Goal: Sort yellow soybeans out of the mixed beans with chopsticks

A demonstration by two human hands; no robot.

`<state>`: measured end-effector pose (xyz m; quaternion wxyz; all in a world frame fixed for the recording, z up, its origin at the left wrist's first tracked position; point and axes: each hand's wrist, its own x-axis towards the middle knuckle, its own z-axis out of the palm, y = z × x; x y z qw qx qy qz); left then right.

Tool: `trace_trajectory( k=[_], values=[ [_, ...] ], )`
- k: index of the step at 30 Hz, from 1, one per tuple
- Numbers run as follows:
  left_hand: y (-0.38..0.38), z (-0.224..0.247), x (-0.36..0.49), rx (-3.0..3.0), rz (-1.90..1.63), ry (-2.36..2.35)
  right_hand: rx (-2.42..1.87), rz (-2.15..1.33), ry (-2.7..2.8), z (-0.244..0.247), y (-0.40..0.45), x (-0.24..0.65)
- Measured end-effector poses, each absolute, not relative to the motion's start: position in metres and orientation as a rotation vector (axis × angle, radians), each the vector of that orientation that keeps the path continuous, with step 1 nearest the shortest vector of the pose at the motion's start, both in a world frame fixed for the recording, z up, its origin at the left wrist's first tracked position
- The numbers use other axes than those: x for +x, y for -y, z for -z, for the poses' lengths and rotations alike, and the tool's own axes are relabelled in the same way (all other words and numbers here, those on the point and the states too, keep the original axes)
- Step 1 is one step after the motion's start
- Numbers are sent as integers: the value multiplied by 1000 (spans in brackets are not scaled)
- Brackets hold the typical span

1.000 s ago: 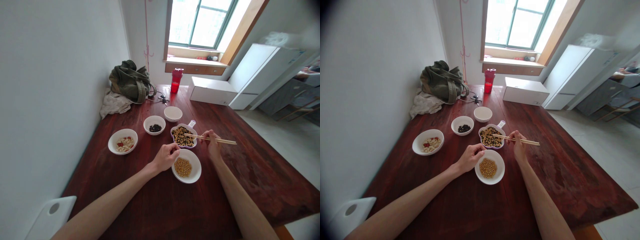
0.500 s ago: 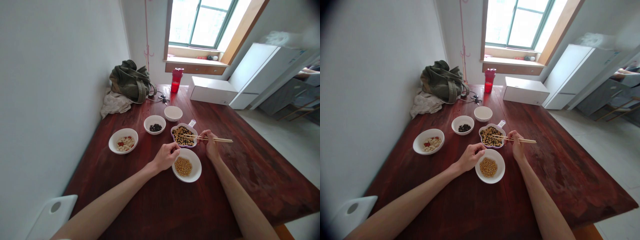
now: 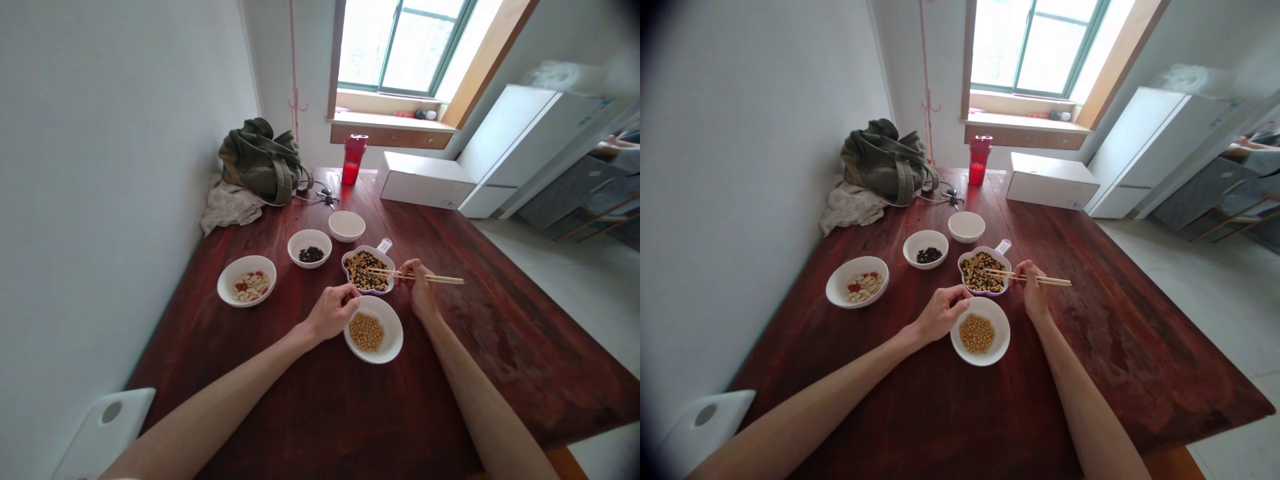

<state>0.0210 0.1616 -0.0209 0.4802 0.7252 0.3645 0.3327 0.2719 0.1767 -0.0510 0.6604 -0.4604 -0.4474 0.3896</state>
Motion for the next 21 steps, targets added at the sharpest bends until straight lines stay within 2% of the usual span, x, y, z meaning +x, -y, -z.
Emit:
trace_trajectory(
  k=[21],
  values=[
    [-162,22,21,1777,-811,-893,-964,-924,894,45,-177,275]
  ],
)
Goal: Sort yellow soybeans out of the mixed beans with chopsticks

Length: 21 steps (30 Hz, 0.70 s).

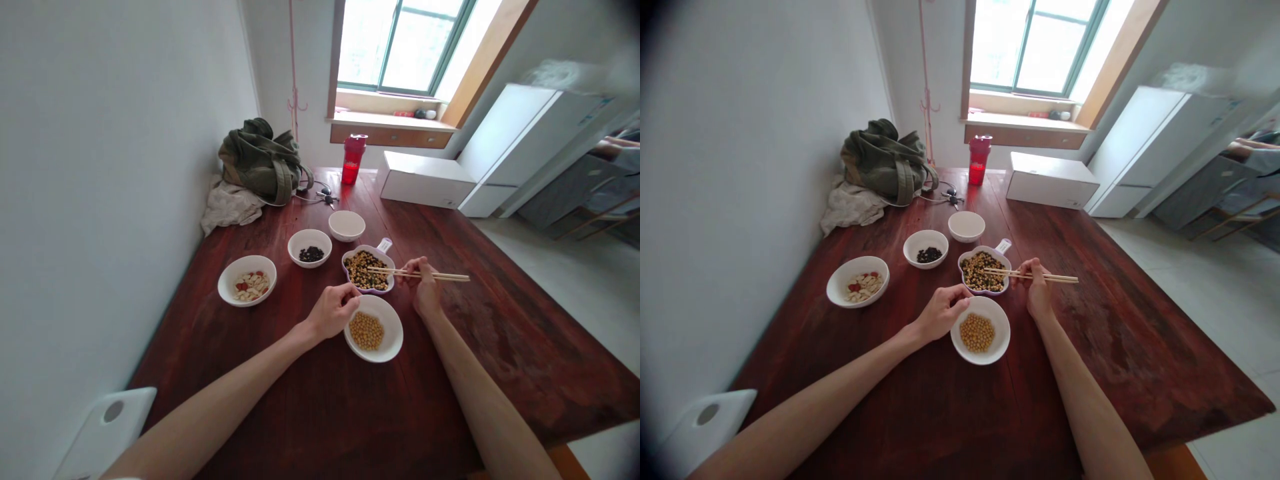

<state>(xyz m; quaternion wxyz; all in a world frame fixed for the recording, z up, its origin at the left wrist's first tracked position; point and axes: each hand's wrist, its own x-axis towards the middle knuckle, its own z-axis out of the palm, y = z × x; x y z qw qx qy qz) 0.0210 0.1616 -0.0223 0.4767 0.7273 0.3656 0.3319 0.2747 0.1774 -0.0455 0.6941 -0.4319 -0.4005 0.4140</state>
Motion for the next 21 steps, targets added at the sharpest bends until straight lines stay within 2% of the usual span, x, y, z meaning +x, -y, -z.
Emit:
trace_trajectory(
  k=[21],
  values=[
    [-162,25,21,1772,-821,-883,-1066,-872,969,48,-176,271]
  ],
)
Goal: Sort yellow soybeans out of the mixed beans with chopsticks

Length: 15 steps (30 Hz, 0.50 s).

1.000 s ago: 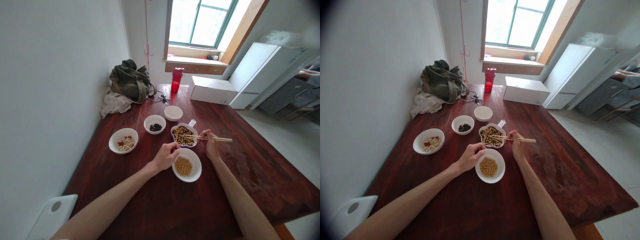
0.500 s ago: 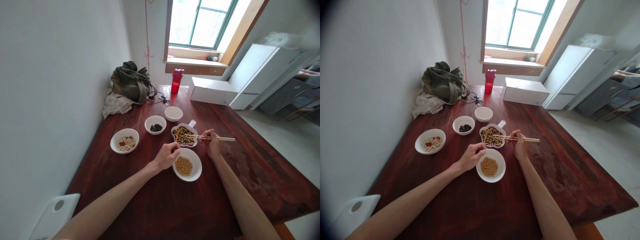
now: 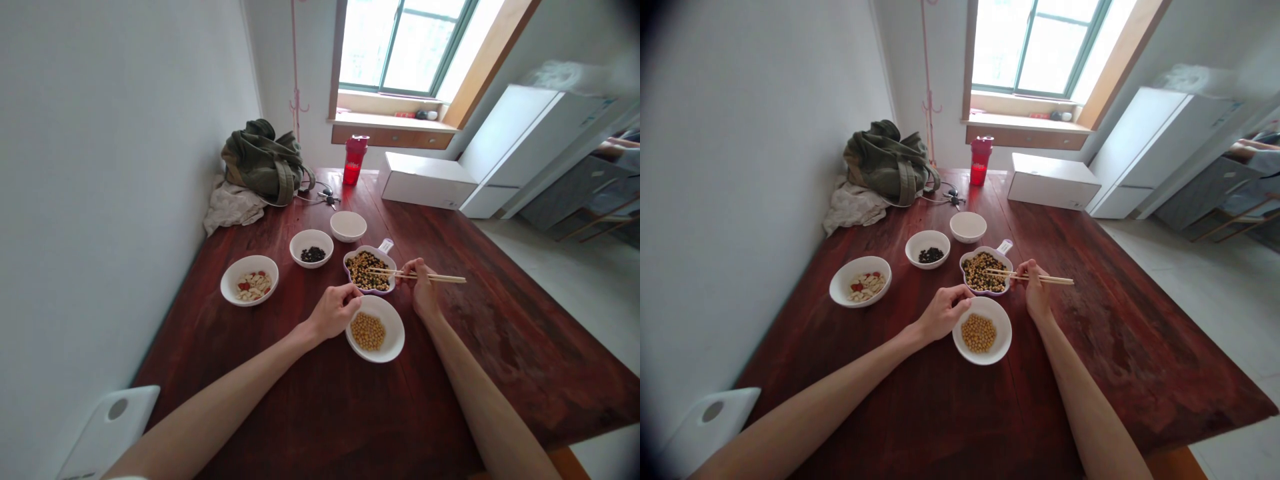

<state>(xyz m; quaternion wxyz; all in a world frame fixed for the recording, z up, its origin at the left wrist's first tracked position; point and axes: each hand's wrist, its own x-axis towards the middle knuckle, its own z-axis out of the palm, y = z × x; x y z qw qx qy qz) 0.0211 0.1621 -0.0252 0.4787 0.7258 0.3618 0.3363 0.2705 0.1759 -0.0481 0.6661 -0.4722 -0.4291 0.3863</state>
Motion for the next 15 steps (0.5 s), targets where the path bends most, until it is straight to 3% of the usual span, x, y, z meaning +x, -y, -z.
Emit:
trace_trajectory(
  k=[15],
  values=[
    [-162,23,21,1770,-820,-882,-1085,-873,989,46,-175,270]
  ],
)
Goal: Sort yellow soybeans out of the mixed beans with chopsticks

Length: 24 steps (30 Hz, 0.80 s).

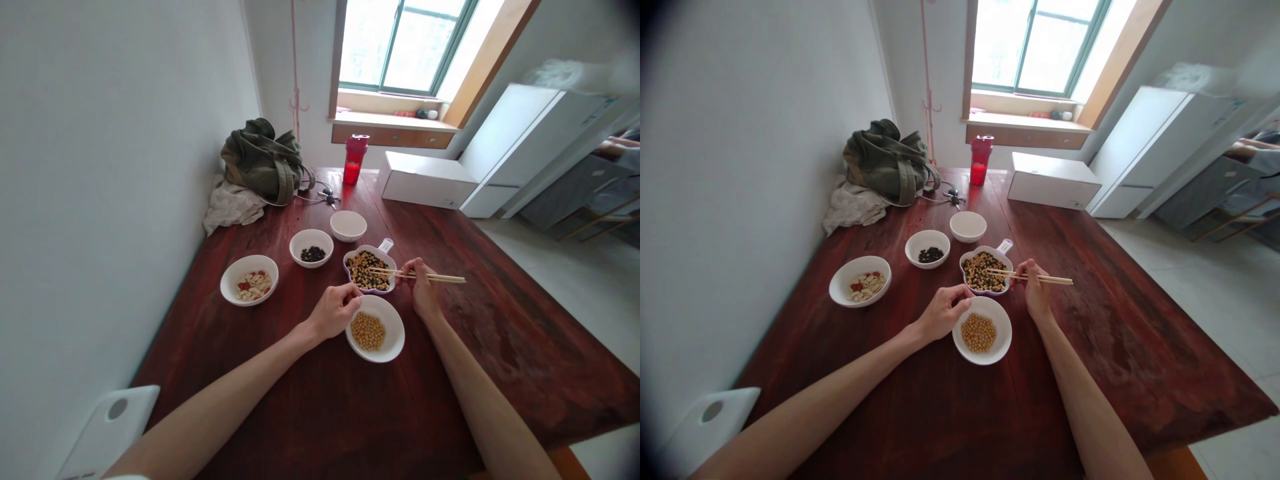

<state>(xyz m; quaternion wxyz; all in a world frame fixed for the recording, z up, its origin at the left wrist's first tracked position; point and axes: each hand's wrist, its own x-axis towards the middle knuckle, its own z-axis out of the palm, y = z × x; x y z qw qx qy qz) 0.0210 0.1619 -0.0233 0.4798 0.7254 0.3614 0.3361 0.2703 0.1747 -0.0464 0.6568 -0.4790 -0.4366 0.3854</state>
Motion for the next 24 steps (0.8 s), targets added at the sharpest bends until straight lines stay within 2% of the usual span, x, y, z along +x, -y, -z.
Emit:
trace_trajectory(
  k=[17,20,24],
  values=[
    [-162,24,21,1783,-817,-880,-1017,-939,903,50,-178,275],
    [-163,26,22,1789,-820,-876,-973,-889,927,34,-175,283],
    [-165,28,22,1809,-829,-877,-836,-749,964,-15,-162,288]
  ],
)
